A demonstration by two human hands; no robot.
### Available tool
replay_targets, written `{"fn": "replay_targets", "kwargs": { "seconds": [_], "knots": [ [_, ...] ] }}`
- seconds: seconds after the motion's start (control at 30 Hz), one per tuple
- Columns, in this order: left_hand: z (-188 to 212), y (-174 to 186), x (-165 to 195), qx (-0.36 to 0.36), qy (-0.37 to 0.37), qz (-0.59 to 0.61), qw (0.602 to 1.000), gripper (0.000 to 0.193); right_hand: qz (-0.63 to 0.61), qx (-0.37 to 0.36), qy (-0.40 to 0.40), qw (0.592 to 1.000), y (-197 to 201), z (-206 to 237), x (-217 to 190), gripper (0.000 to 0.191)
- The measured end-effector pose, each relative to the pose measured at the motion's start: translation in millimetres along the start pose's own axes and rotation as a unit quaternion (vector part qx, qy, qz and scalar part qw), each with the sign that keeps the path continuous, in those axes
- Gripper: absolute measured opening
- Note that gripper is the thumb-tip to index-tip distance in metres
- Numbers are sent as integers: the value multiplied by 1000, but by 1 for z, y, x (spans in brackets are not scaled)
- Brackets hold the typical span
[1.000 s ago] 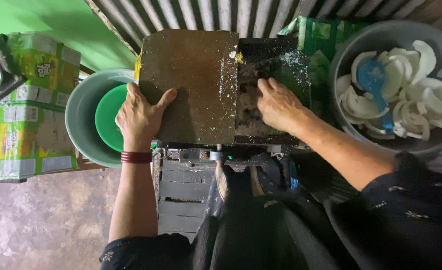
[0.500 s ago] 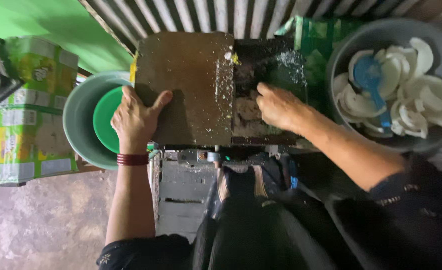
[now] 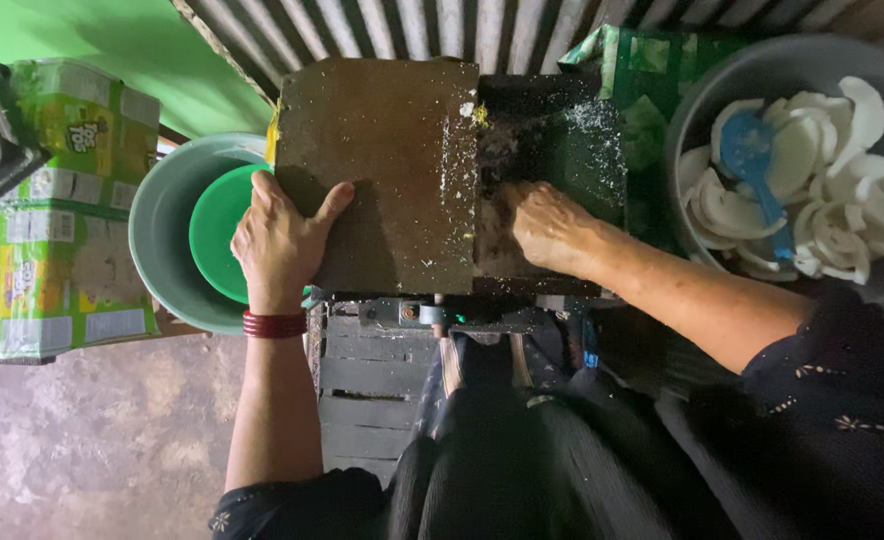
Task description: The person grates coconut halves against a rotating manual grater machine, holding the machine steady with one hand while feeding coconut pieces with the other. Grated coconut collects in a basin, and the person pours the accumulated grated coconut into a plastic-lined bag.
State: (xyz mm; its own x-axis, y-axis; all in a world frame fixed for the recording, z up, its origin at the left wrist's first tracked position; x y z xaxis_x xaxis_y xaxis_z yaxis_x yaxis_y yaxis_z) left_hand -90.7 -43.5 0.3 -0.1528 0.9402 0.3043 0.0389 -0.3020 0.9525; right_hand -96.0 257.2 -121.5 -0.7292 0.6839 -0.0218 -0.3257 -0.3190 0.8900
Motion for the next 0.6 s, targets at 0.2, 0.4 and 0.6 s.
{"fn": "replay_targets", "kwargs": {
  "seconds": [0.2, 0.4, 0.6],
  "knots": [
    [-1, 1, 1, 25, -26, -1, 999, 86, -73, 0, -28, 997, -36, -26, 15, 17],
    [2, -1, -3, 17, -17, 2, 1000, 87, -112, 36, -19, 993, -15, -18, 15, 15],
    [2, -2, -5, 8, 5, -9, 1000, 89, -126, 155, -4, 980, 33, 6, 19, 8]
  ]
}}
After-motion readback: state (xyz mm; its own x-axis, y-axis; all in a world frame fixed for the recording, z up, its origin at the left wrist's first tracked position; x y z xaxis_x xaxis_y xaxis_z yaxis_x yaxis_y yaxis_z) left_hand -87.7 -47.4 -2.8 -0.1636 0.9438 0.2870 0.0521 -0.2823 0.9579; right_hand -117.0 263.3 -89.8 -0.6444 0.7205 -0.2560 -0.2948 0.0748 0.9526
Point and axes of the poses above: each hand's wrist, its own z-axis away from the middle knuckle, its own y-axis out of the back of the hand, x = y × z, the point moved 8 cm from there along -z, towards the middle knuckle, and after that the axes turned 11 degrees about -x, right-handed, at the moved point
